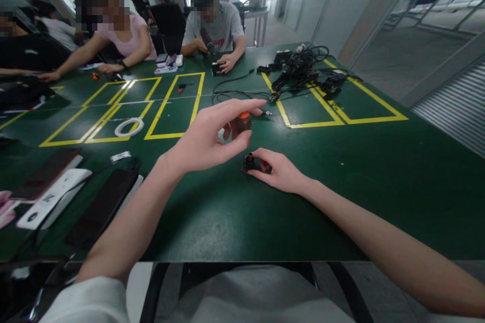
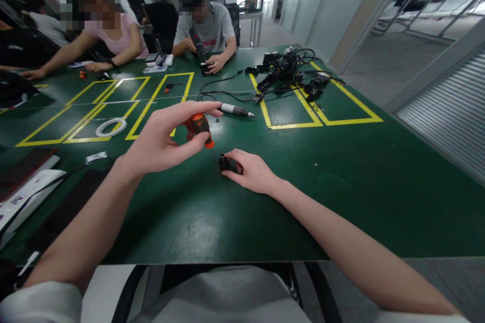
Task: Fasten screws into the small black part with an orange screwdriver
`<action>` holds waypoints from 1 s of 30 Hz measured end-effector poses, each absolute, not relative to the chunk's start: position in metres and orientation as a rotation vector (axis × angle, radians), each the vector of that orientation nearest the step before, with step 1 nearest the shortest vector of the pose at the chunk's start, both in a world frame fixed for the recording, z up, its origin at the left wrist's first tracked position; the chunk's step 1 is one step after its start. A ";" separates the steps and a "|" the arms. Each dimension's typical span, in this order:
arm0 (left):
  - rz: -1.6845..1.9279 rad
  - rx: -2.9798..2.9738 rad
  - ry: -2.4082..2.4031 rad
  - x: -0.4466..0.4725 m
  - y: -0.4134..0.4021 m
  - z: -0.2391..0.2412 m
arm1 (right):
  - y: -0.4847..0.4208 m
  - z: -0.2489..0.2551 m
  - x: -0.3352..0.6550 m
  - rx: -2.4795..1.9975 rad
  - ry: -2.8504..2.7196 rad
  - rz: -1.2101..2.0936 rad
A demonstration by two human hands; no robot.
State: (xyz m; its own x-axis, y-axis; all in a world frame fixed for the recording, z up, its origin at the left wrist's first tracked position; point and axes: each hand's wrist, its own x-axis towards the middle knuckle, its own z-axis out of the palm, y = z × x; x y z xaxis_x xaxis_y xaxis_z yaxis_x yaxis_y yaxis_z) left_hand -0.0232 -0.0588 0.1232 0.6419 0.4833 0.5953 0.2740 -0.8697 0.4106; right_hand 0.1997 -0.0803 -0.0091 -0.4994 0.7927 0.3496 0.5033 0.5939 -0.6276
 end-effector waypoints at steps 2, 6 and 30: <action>1.092 2.469 0.612 -0.020 -0.059 0.121 | -0.080 -0.010 0.200 -1.020 -2.201 0.598; 1.056 2.201 0.547 -0.019 -0.055 0.119 | -0.080 -0.012 0.200 -1.027 -2.201 0.608; 1.337 2.557 0.803 -0.018 -0.041 0.115 | -0.080 -0.011 0.202 -1.042 -2.184 0.640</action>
